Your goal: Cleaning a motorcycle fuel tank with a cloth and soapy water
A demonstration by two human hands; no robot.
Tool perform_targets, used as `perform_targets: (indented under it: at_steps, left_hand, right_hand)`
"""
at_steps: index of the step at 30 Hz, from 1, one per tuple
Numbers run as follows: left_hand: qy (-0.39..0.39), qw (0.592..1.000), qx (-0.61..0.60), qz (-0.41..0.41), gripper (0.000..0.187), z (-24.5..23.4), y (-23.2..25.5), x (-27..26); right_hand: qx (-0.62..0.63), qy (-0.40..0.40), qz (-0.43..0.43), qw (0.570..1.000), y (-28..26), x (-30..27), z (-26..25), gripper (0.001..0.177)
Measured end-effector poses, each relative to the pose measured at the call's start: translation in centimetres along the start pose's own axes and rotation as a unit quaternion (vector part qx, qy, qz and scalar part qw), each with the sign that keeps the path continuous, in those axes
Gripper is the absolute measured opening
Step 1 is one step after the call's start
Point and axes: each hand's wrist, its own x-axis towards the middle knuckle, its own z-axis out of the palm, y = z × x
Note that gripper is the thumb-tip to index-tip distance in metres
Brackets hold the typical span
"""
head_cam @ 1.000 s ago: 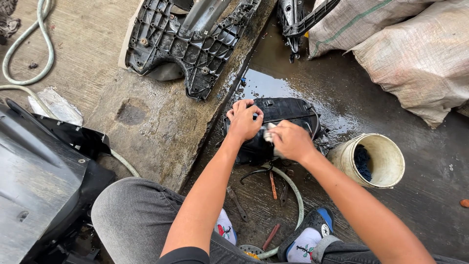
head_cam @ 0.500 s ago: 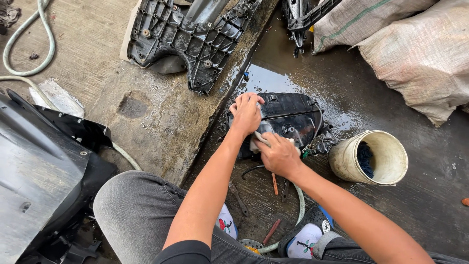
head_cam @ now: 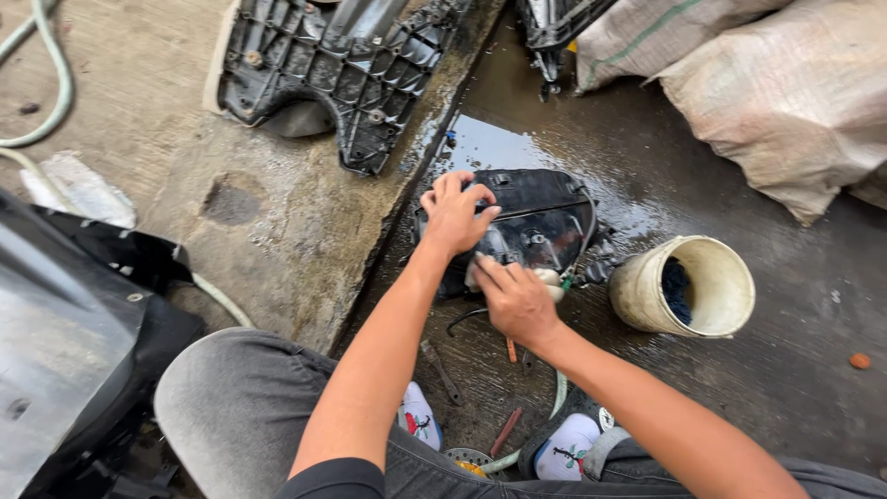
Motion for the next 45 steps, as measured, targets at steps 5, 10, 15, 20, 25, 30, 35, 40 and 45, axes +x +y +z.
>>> perform_targets:
  at_steps: [5, 10, 15, 20, 25, 30, 35, 40, 45]
  left_hand:
    - [-0.025, 0.999, 0.031, 0.000, 0.019, -0.2, 0.3, 0.2]
    - [-0.036, 0.998, 0.045, 0.001, 0.017, -0.1, 0.0, 0.4]
    - [-0.032, 0.999, 0.043, 0.004, 0.018, 0.3, -0.5, 0.6]
    - [-0.034, 0.999, 0.040, 0.000, 0.020, 0.6, -0.5, 0.3]
    - [-0.037, 0.998, 0.042, -0.004, 0.020, 0.1, -0.2, 0.3]
    - [-0.051, 0.997, 0.062, 0.010, 0.023, 0.0, -0.2, 0.3]
    - [-0.069, 0.995, 0.065, 0.007, 0.025, -0.2, 0.1, 0.4]
    - [-0.068, 0.995, 0.073, 0.008, 0.024, 0.1, -0.2, 0.5]
    - [-0.055, 0.996, 0.072, 0.016, 0.017, 0.1, 0.0, 0.3]
  right_hand:
    - [0.014, 0.007, 0.024, 1.000, 0.2, -1.8, -0.4, 0.035]
    - [0.019, 0.001, 0.030, 0.999, 1.0, -2.9, -2.7, 0.034]
    - [0.074, -0.111, 0.139, 0.981, 3.6, -8.5, -0.2, 0.029]
    - [0.177, -0.005, 0.262, 0.949, 3.3, -4.7, -2.5, 0.025]
    - [0.216, -0.057, 0.243, 0.944, 2.7, -2.8, -1.6, 0.035]
    - [-0.023, -0.058, 0.179, 0.982, 3.6, -4.3, -0.3, 0.037]
    - [-0.083, -0.101, 0.198, 0.972, 4.5, -6.5, 1.6, 0.036]
    - [-0.120, -0.122, 0.208, 0.963, 6.2, -8.2, 4.5, 0.032]
    - [0.017, -0.227, 0.324, 0.918, 5.9, -7.5, 5.1, 0.035]
